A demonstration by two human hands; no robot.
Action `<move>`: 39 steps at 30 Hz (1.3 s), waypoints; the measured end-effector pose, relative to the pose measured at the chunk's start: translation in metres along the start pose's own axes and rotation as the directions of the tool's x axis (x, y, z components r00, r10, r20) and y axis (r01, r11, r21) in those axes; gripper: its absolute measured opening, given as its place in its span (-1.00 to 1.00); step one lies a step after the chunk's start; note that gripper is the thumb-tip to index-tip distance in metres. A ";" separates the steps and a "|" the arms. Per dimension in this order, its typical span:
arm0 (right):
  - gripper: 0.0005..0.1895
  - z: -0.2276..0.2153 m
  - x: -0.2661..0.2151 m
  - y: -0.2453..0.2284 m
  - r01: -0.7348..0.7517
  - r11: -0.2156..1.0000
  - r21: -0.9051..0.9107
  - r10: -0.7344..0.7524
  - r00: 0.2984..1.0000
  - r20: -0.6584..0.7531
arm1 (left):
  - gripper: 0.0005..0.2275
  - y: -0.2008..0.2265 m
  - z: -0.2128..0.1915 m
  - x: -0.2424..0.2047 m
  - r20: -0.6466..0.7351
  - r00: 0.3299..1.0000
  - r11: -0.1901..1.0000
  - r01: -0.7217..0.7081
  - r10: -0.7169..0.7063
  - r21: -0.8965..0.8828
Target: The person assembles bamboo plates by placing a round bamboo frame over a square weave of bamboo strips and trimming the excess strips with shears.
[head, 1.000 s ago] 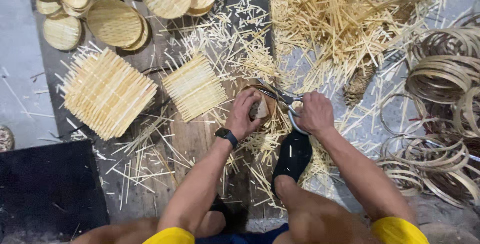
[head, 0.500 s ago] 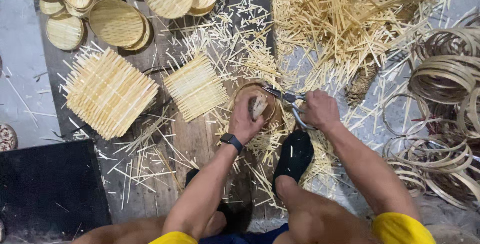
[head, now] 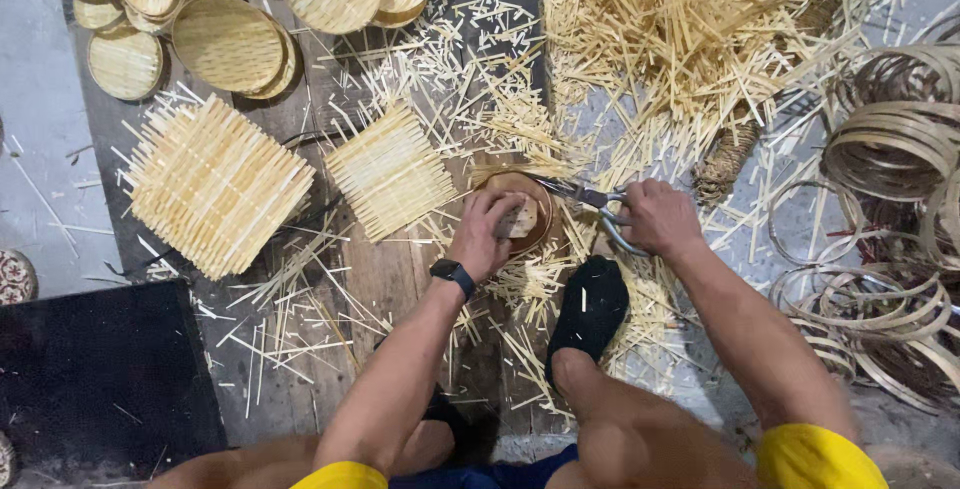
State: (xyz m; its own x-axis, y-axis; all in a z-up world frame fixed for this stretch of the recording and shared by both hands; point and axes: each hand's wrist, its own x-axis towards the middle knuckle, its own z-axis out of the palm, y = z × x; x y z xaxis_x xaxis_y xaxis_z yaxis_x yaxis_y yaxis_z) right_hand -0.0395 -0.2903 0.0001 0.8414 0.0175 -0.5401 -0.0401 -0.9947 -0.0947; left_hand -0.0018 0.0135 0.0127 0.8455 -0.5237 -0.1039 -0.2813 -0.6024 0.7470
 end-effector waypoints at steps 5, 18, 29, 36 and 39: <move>-0.36 -0.004 0.009 -0.022 0.099 0.994 -0.050 -0.108 0.972 -0.209 | -0.40 -0.012 0.009 0.006 0.071 0.996 0.991 -0.056 0.047 0.118; -0.38 0.001 0.016 -0.021 0.081 0.990 -0.112 -0.096 0.986 -0.136 | -0.25 -0.009 0.030 -0.007 -0.182 0.977 0.993 0.095 -0.107 -0.074; -0.38 -0.010 0.007 -0.010 0.008 1.000 -0.008 -0.007 0.996 0.094 | -0.25 0.011 0.009 -0.005 -0.143 0.987 0.997 0.064 -0.071 -0.052; -0.61 0.010 0.015 -0.007 0.022 0.999 0.041 -0.024 0.998 0.050 | -0.25 0.009 0.013 -0.009 -0.170 0.961 0.974 0.204 -0.219 -0.102; -0.54 0.000 0.008 -0.006 -0.002 1.000 0.029 0.000 0.997 0.081 | -0.28 0.007 0.030 -0.008 -0.285 0.931 0.971 0.197 -0.229 -0.134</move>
State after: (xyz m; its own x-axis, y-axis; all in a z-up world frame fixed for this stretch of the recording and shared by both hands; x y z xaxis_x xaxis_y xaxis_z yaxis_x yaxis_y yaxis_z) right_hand -0.0326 -0.2845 -0.0034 0.7953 0.0255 -0.6057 -0.0579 -0.9913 -0.1178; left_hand -0.0239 -0.0042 -0.0012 0.9808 -0.1778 -0.0801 -0.0453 -0.6075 0.7930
